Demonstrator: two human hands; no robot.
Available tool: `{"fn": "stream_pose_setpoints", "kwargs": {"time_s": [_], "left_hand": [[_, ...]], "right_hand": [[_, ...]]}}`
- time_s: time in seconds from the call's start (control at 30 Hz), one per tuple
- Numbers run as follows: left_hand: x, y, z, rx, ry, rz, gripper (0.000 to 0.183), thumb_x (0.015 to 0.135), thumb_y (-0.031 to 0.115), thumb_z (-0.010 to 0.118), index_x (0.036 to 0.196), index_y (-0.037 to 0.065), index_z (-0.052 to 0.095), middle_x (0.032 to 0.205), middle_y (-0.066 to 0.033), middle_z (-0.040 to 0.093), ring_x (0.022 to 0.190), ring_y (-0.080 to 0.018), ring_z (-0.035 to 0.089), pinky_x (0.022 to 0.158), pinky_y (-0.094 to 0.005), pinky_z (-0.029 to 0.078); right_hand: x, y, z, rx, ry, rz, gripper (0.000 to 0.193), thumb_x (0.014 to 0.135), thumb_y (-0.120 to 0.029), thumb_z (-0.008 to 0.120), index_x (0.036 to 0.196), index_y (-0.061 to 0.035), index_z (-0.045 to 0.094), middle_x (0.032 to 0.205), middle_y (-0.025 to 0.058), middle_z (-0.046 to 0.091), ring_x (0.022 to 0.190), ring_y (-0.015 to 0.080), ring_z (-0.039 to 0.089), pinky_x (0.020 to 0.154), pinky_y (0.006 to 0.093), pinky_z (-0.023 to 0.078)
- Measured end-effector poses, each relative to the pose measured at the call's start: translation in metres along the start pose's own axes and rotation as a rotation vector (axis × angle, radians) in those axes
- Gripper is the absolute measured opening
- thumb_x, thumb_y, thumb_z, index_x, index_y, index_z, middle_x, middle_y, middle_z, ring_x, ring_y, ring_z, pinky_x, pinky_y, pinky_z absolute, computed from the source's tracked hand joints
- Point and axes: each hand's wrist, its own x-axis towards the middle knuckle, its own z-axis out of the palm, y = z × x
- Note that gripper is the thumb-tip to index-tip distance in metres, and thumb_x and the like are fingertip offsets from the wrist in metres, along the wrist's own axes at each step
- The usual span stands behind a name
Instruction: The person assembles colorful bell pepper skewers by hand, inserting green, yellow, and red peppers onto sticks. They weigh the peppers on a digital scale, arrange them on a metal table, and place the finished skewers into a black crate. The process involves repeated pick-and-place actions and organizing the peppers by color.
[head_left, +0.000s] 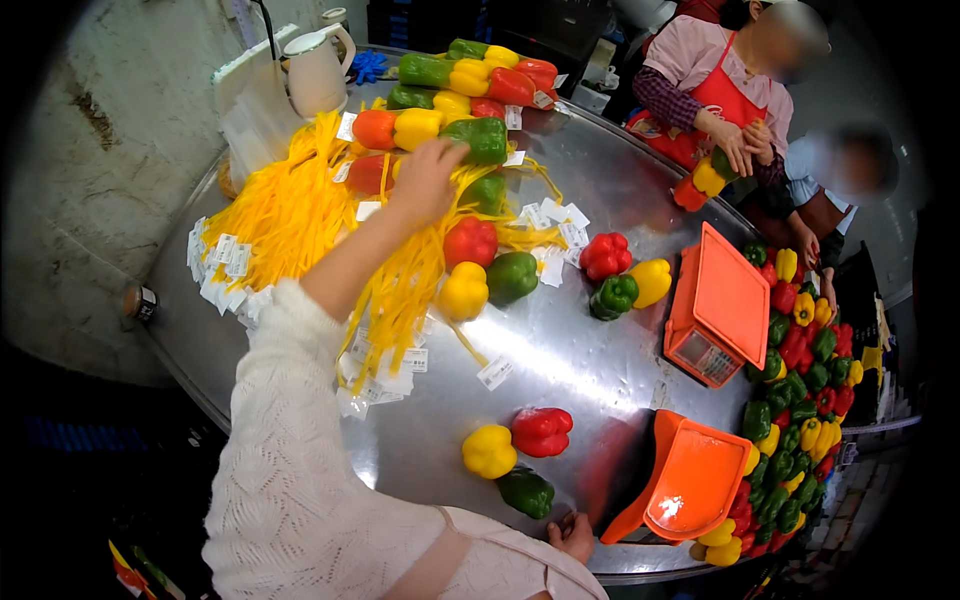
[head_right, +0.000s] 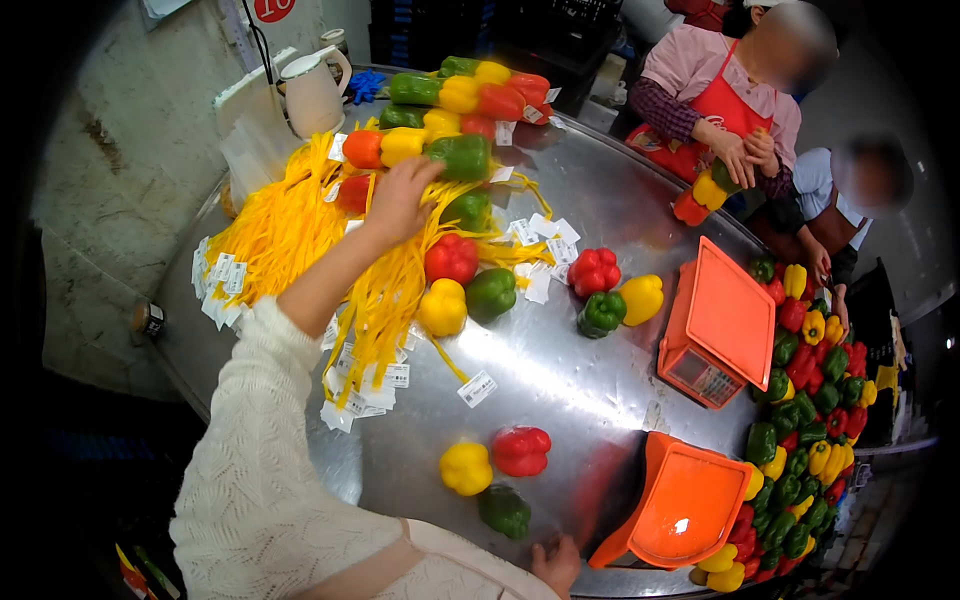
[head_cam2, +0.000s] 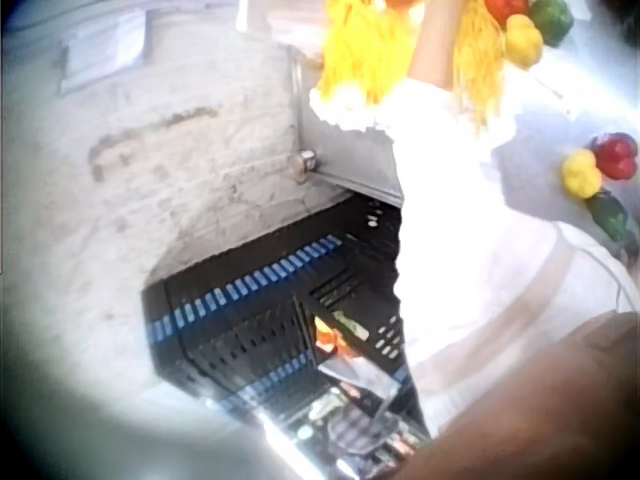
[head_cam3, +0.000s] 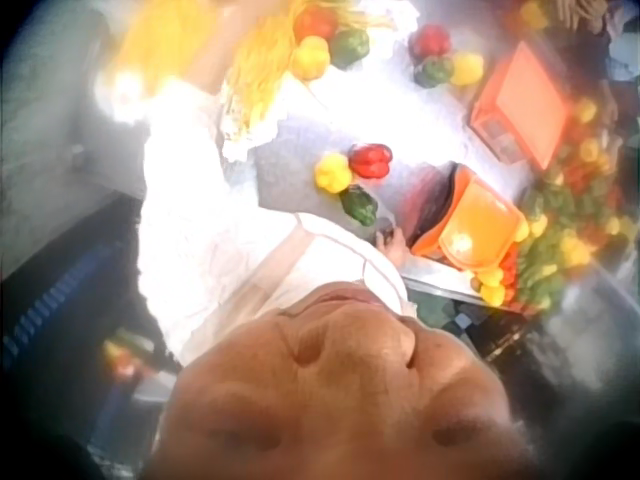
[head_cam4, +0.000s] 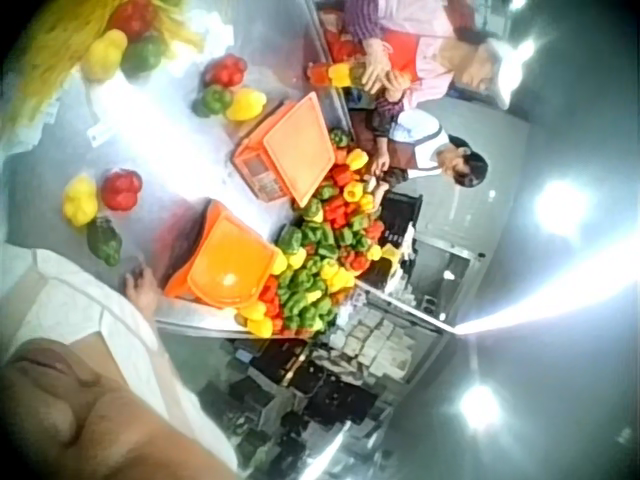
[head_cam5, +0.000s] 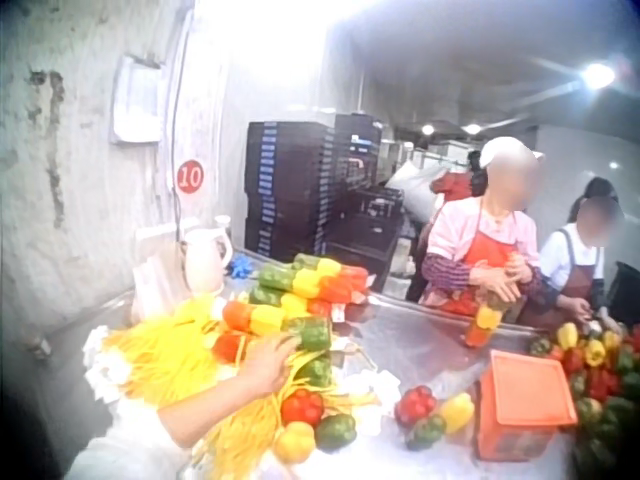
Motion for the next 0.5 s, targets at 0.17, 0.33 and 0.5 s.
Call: {"fn": "stream_pose_setpoints", "kwargs": {"time_s": [0.17, 0.33, 0.5], "left_hand": [[-0.099, 0.057, -0.030, -0.327, 0.059, -0.053, 0.044, 0.080, 0.008, 0.073, 0.122, 0.004, 0.061, 0.131, -0.0191, 0.057, 0.123, -0.0400, 0.051, 0.106, -0.0471, 0.041], [-0.168, 0.107, -0.061, -0.503, 0.026, -0.380, 0.025, 0.086, 0.006, 0.069, 0.110, 0.003, 0.065, 0.119, -0.0137, 0.064, 0.111, -0.0288, 0.062, 0.089, -0.0377, 0.053], [-0.206, 0.155, -0.076, -0.617, -0.005, -0.460, 0.018, 0.089, 0.006, 0.068, 0.107, 0.003, 0.067, 0.109, -0.0084, 0.066, 0.097, -0.0184, 0.065, 0.076, -0.0288, 0.054]], "right_hand": [[0.002, 0.011, 0.002, 0.009, 0.010, -0.099, 0.031, 0.072, -0.021, 0.079, 0.092, -0.0044, 0.062, 0.084, 0.0168, 0.063, 0.083, 0.0385, 0.063, 0.073, 0.0485, 0.049], [0.003, 0.010, 0.000, 0.014, 0.008, -0.199, 0.030, 0.076, -0.023, 0.077, 0.095, -0.0062, 0.061, 0.083, 0.0143, 0.063, 0.083, 0.0357, 0.063, 0.073, 0.0461, 0.050], [0.006, 0.023, 0.003, 0.084, 0.102, -0.328, 0.030, 0.077, -0.025, 0.077, 0.095, -0.0063, 0.062, 0.078, 0.0124, 0.062, 0.078, 0.0344, 0.063, 0.070, 0.0444, 0.050]]}}
